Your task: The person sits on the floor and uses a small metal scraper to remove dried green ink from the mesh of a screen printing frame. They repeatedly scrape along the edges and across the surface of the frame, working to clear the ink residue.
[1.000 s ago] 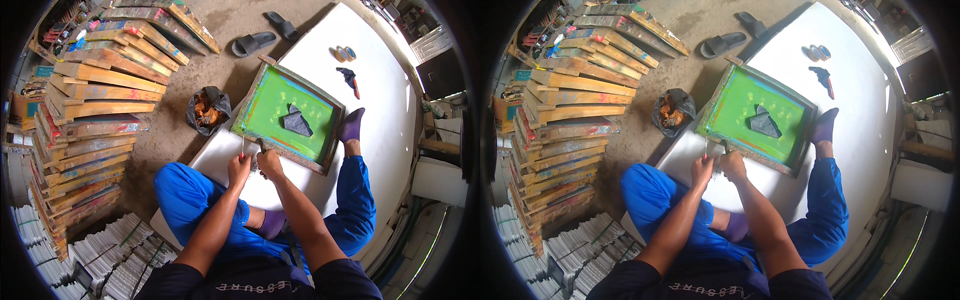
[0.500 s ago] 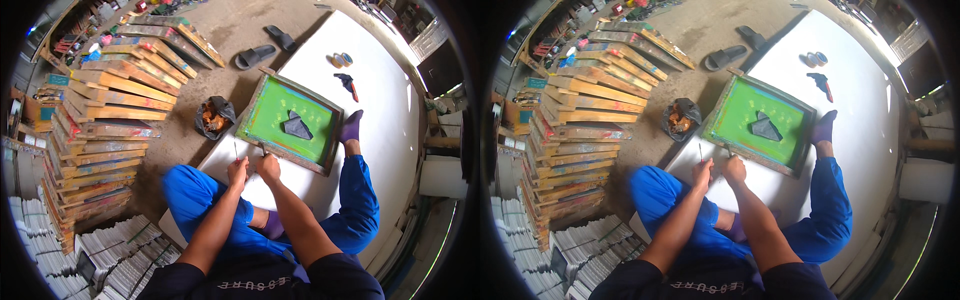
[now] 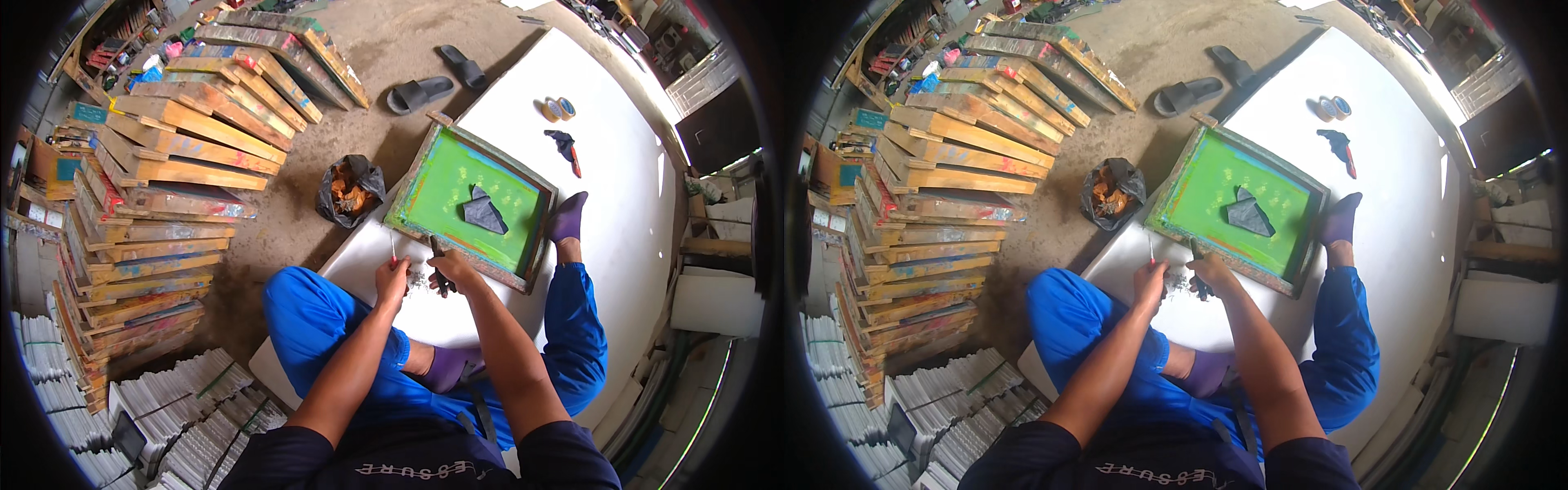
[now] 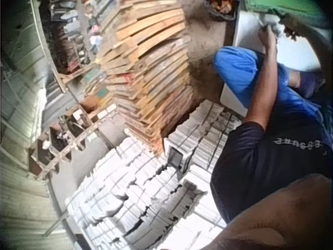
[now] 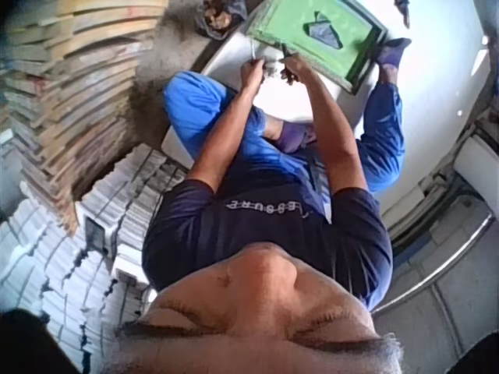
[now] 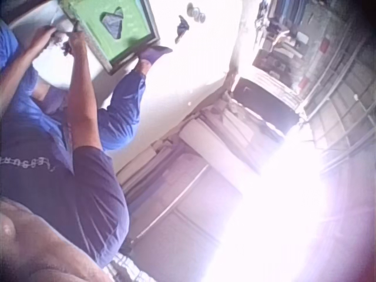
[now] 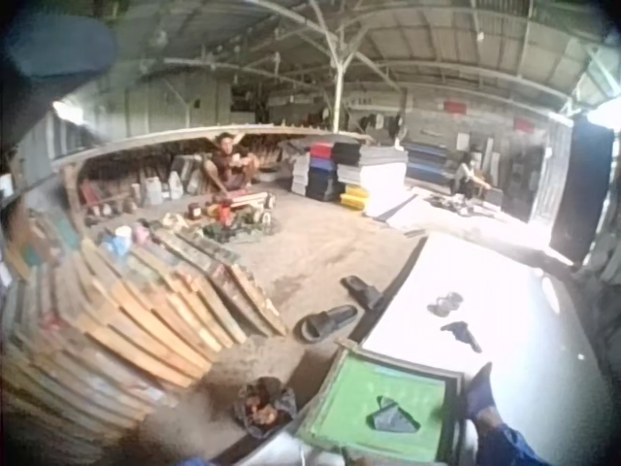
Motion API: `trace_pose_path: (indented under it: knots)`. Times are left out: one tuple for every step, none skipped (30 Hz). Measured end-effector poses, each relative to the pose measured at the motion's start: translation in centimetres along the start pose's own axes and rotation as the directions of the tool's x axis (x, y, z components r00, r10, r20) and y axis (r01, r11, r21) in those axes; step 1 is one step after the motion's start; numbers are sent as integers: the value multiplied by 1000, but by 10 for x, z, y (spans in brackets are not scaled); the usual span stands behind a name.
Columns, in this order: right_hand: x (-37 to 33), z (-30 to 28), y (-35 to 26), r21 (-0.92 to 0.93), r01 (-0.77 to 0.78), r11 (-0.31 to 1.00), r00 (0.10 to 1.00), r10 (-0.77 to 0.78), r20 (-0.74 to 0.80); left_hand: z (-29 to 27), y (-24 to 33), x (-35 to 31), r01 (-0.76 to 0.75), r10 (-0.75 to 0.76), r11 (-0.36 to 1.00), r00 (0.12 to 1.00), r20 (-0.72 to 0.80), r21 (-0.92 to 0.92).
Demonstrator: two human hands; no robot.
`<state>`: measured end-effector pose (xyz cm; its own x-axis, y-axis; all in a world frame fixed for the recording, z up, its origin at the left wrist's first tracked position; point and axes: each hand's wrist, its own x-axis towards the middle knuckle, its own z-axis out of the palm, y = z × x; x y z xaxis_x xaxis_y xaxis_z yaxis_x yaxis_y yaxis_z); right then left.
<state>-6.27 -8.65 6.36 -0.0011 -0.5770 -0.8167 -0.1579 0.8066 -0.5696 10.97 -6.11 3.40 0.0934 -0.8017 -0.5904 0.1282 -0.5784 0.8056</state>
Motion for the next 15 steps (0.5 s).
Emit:
trace_pose_path:
  knots:
    - [0,-2,-2,-11,-8,1000,1000,8,-4,2,2,-1,1,-1,1000,1000,10,-3]
    - [0,-3,-5,-22,-16,1000,1000,16,-7,3,4,-3,2,-2,1000,1000,21,-7]
    - [2,-6,-8,-63,-34,997,999,35,12,5,6,-5,-9,9,1000,1000,22,-7]
    - [2,-8,-8,-74,-44,996,999,46,23,6,8,-6,-19,19,1000,1000,23,-8]
    - [3,-9,-8,-85,-54,995,998,57,33,8,9,-6,-29,30,1000,999,25,-9]
    - [1,-8,-12,-99,-64,993,997,69,46,8,7,-4,-37,38,999,999,19,-11]
    - [-2,-6,-14,-92,-65,994,996,70,49,8,5,-2,-45,45,999,999,14,-13]
    - [-6,-6,-16,-85,-67,994,996,71,51,9,2,0,-53,53,998,999,9,-15]
    - [-10,-6,-18,-75,-69,995,996,73,52,9,4,0,-42,42,999,999,18,-19]
    - [-12,-6,-17,-76,-67,995,996,71,60,10,5,0,-30,31,999,999,28,-24]
    - [-13,-8,-16,-77,-64,995,995,69,68,10,6,-1,-19,20,999,999,38,-29]
    - [-14,-8,-16,-77,-58,995,995,64,77,10,4,2,-15,16,1000,999,49,-22]
    - [-14,-8,-16,-75,-69,995,993,76,87,11,1,4,-10,11,1000,998,60,-14]
    - [-13,-8,-16,-74,-80,994,992,87,96,11,-2,6,-6,7,1000,997,71,-6]
    - [-13,-8,-17,-69,-91,993,990,98,105,11,-2,6,-6,6,1000,997,76,-9]
